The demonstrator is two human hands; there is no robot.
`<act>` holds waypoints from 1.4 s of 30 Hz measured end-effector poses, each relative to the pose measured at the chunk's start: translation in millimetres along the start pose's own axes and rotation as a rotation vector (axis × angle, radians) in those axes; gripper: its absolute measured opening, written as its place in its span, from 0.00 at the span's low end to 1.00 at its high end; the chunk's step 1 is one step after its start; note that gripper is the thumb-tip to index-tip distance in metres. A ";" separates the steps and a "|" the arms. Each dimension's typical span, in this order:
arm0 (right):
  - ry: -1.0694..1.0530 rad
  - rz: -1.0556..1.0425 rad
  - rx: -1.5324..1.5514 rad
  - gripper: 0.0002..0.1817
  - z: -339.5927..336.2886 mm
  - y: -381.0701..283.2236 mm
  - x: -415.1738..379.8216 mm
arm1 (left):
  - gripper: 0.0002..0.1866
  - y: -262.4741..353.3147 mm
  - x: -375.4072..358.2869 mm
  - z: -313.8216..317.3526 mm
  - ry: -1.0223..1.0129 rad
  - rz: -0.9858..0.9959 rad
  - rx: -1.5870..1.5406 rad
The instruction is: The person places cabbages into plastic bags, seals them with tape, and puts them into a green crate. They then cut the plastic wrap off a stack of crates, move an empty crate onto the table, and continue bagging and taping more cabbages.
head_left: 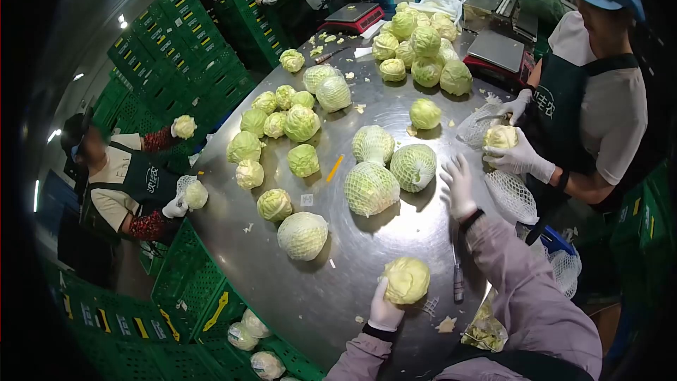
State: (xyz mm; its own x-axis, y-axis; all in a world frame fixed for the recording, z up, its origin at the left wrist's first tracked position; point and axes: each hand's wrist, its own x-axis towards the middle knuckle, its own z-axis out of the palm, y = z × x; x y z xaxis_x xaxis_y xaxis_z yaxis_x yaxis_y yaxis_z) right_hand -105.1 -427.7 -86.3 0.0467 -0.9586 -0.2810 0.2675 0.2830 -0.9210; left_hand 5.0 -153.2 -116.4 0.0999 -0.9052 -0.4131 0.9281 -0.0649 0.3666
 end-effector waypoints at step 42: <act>-0.709 -0.108 -0.891 0.15 -59.8 55.4 -136.8 | 0.22 53.7 -328.9 -296.4 1.409 0.476 0.522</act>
State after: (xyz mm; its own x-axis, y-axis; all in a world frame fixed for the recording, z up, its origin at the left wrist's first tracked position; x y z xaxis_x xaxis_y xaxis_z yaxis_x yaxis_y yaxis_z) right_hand -154.2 -279.0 -115.1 0.6733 -0.7014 -0.2337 -0.4611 -0.1513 -0.8744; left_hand 128.3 265.5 -207.9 0.8515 0.1996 -0.4849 0.5242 -0.3016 0.7964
